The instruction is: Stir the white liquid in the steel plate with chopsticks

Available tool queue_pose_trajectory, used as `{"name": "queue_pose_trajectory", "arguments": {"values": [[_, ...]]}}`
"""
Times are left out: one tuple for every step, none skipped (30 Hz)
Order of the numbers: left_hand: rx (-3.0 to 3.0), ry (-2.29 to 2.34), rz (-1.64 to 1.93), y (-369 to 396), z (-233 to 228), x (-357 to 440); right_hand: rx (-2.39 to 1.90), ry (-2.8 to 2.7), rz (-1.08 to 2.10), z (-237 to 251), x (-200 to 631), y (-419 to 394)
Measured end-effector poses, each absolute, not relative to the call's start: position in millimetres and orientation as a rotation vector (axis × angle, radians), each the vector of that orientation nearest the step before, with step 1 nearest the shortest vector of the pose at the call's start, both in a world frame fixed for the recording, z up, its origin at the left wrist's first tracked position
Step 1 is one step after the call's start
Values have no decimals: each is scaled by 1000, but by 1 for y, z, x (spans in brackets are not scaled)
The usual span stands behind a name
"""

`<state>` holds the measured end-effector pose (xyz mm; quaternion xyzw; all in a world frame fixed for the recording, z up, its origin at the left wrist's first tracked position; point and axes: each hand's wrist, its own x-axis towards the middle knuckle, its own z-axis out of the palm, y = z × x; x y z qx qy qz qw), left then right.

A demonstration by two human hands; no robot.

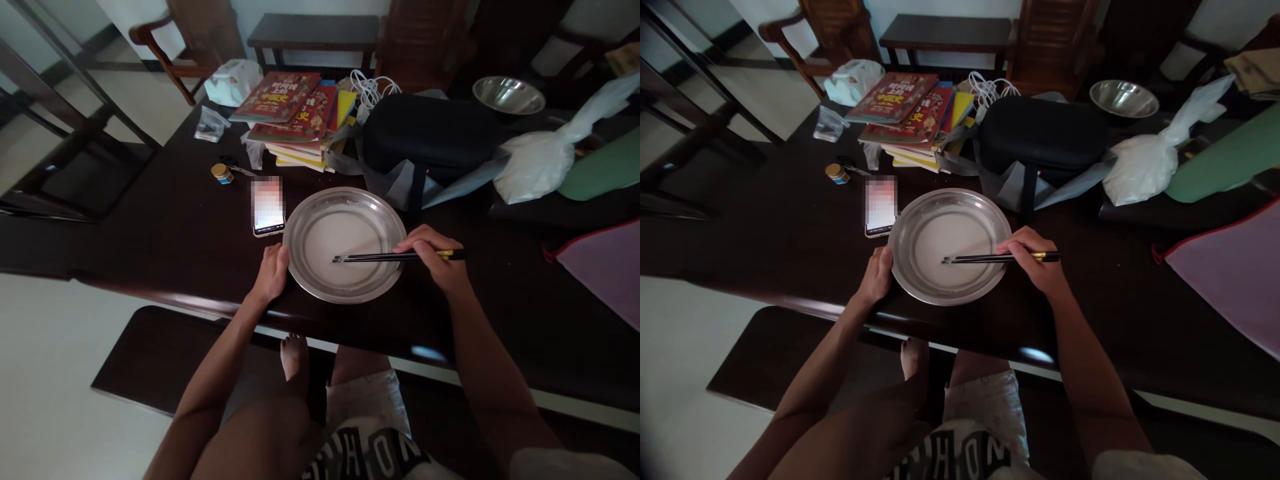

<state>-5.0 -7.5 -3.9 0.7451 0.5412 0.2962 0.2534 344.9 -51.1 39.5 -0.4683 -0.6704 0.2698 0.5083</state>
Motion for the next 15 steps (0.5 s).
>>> {"name": "queue_pose_trajectory", "arguments": {"values": [[2021,1472,812,-7,-4,-5,-1138,-1639,645,39,345,-51],[2016,1473,817,-7,-4,-5,-1147,-1652,630,39,344,-51],[2010,1472,818,-7,-4,-5,-1150,-1648,610,39,344,-50],[2005,1471,816,-7,-4,-5,-1146,-1629,591,39,344,-50],[2000,1470,813,-7,-5,-5,-1138,-1602,582,38,345,-50],[1998,1470,808,-7,-5,-5,-1129,-1579,587,38,345,-50],[1999,1471,806,-7,-5,-6,-1120,-1574,603,38,345,-50],[2004,1472,807,-7,-6,-6,-1116,-1588,622,38,345,-50],[2012,1474,812,-7,-6,-6,-1118,-1616,635,38,345,-50],[2020,1475,819,-7,-7,-6,-1126,-1645,639,38,345,-50],[2027,1474,825,-6,-7,-6,-1135,-1661,631,38,346,-50],[2033,1472,829,-6,-8,-6,-1143,-1659,616,39,346,-50],[2039,1469,833,-6,-8,-6,-1148,-1640,601,39,346,-50],[2043,1467,833,-6,-8,-6,-1146,-1611,591,39,346,-50],[2045,1467,833,-6,-7,-6,-1140,-1587,592,39,346,-50]]}}
